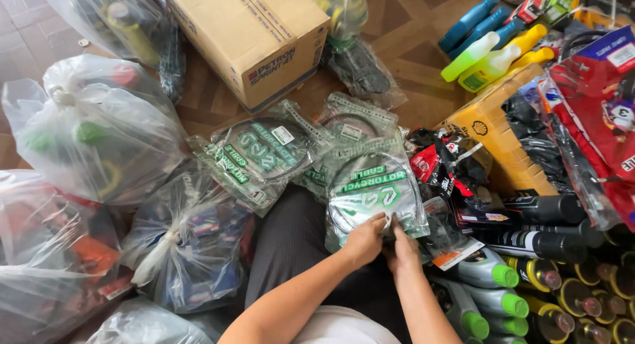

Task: The person sits on the floor and organizes various motorcycle parts and accessories. They handle packaged cables, filters, and bottles of fluids, moving them between plastic bags and cardboard boxes.

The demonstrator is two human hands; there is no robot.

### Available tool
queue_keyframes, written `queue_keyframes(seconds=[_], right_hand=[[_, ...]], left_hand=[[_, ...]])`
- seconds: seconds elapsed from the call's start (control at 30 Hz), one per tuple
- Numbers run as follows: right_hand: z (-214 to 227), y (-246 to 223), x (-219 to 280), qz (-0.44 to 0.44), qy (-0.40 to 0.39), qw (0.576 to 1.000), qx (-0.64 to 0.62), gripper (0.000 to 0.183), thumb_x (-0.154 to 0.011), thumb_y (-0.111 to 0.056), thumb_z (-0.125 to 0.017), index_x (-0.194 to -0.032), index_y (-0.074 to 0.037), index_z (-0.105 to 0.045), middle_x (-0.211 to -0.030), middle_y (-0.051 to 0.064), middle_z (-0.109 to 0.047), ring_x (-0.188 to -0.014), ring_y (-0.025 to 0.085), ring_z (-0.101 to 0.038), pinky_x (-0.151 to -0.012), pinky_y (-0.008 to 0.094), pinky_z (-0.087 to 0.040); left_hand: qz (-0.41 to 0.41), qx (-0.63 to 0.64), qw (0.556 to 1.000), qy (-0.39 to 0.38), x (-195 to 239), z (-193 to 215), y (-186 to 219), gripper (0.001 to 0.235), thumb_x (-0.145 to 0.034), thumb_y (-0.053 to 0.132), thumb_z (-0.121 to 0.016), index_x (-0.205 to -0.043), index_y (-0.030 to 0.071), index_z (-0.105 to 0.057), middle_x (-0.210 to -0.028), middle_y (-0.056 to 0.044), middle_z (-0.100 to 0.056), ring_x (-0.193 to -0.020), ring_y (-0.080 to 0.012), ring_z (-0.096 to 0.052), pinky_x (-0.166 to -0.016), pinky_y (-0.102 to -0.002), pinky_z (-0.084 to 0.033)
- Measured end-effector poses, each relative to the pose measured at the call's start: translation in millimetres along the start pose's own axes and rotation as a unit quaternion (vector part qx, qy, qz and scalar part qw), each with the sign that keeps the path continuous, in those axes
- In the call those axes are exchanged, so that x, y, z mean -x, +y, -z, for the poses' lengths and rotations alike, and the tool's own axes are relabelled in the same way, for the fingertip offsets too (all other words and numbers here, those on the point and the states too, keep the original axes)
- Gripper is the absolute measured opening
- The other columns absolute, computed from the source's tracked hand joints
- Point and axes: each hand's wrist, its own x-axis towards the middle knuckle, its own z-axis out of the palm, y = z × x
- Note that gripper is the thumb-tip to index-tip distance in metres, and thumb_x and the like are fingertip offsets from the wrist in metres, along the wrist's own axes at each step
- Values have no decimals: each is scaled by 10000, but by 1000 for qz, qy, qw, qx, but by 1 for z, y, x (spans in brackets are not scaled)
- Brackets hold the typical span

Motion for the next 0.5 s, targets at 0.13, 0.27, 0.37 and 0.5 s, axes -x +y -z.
queue_keyframes(seconds=[0.13, 0.27, 0.37, 0.5], right_hand=[[12, 2, 14, 41, -47, 997, -51, 372, -916, -201, -738, -1230, -15, -666, -1149, 96, -696, -996, 247, -661, -841, 409, -538], [22, -10, 44, 161, -113, 979, -59, 431, -847, -45, -715, -1271, -12, -643, -1196, 85, -697, -1050, 238, -679, -907, 400, -556], [43, -27, 77, 168, -132, 974, -74, 451, -847, -36, -717, -1289, -27, -627, -1200, 72, -690, -1053, 236, -672, -915, 421, -548], [44, -55, 132, 177, -230, 954, -79, 500, -826, -53, -731, -1313, -73, -619, -1167, 127, -704, -1041, 272, -681, -910, 446, -554]], left_hand=[[36, 8, 999, -20, 11, 16, 13, 500, -882, 28, -499, -1362, 97, -623, -1540, -163, -530, -1339, -412, -555, -1101, -438, -453], [-73, -52, 995, 40, 13, 22, 12, 592, -836, -23, -574, -1418, 83, -588, -1550, -255, -451, -1391, -494, -443, -1125, -486, -412], [-100, -109, 986, 79, 6, 56, 38, 674, -784, 35, -660, -1442, 80, -520, -1550, -268, -411, -1410, -510, -391, -1113, -543, -380], [-67, -262, 938, 215, -33, 85, 18, 720, -845, -34, -592, -1534, 136, -470, -1648, -206, -370, -1540, -445, -310, -1193, -621, -270]])
